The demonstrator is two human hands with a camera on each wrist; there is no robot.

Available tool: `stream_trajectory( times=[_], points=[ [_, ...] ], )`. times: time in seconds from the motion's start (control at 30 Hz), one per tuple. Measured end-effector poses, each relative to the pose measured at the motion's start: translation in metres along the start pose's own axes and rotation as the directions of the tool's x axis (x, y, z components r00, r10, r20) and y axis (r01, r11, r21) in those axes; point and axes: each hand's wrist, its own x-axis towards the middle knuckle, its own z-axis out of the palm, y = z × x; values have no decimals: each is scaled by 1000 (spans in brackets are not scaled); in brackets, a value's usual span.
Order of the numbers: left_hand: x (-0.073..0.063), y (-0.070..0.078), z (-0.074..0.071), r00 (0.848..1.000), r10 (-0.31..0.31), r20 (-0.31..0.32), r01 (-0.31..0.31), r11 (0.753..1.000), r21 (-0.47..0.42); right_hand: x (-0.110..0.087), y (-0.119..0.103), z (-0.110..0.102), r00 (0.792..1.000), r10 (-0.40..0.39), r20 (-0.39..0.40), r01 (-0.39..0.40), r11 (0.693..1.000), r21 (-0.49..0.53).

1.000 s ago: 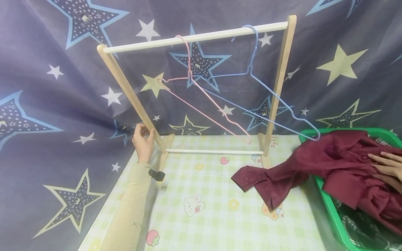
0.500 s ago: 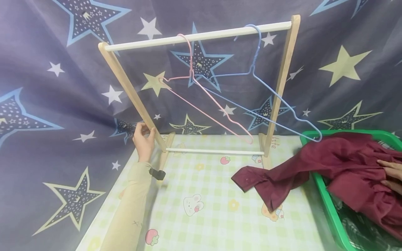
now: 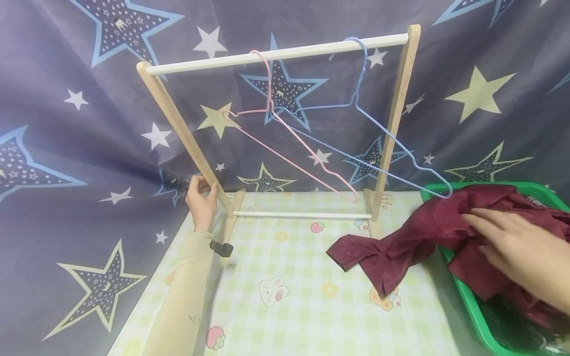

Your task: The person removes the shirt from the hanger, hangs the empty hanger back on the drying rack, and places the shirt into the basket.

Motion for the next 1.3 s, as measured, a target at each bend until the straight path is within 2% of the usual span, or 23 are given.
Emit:
stream_trajectory(
  times=[0.07, 0.23, 0.4, 0.53, 0.63, 0.73, 0.87, 0.97, 1.03, 1.07, 1.23, 1.3],
  points=[
    [0, 0, -2, 1000, -3, -10, 3, 1000, -4, 14, -23, 3, 998, 9, 67, -9, 1000, 0],
    [-1, 0, -4, 1000, -1, 8, 1, 1000, -20, 27, -56, 25, 976, 2, 219, 2, 1000, -21],
    [-1, -1, -3, 1000, 13, 1, -13, 1000, -19, 39, -83, 51, 968, -10, 251, 17, 1000, -22],
    [-1, 0, -3, 1000, 3, -4, -3, 1000, -15, 39, -89, 80, 958, -20, 286, 45, 996, -81],
    [-2, 3, -3, 1000, -7, 12, 7, 1000, -13, 35, -87, 96, 924, 8, 383, 13, 998, -54],
    [-2, 2, -1, 1000, -6, 18, 7, 1000, -12, 35, -86, 107, 869, 54, 492, -74, 997, 22],
    [-1, -2, -2, 1000, 2, 6, -2, 1000, -14, 37, -89, 122, 816, 111, 567, -179, 982, 66],
    [-1, -2, -3, 1000, -2, 8, 2, 1000, -11, 36, -90, 131, 794, 137, 593, -216, 974, 64],
    [-1, 0, -3, 1000, 2, 13, -1, 1000, -12, 35, -89, 134, 793, 148, 592, -222, 974, 54],
    [-1, 1, -2, 1000, 2, 16, -1, 1000, -12, 34, -88, 136, 800, 147, 581, -211, 977, 42],
    [-1, 1, 0, 1000, -3, 6, 3, 1000, -5, 34, -84, 141, 878, 119, 464, -131, 991, -7],
    [-1, 0, 1, 1000, -4, 2, 4, 1000, -5, 34, -83, 143, 902, 104, 418, -107, 994, -17]
  ],
)
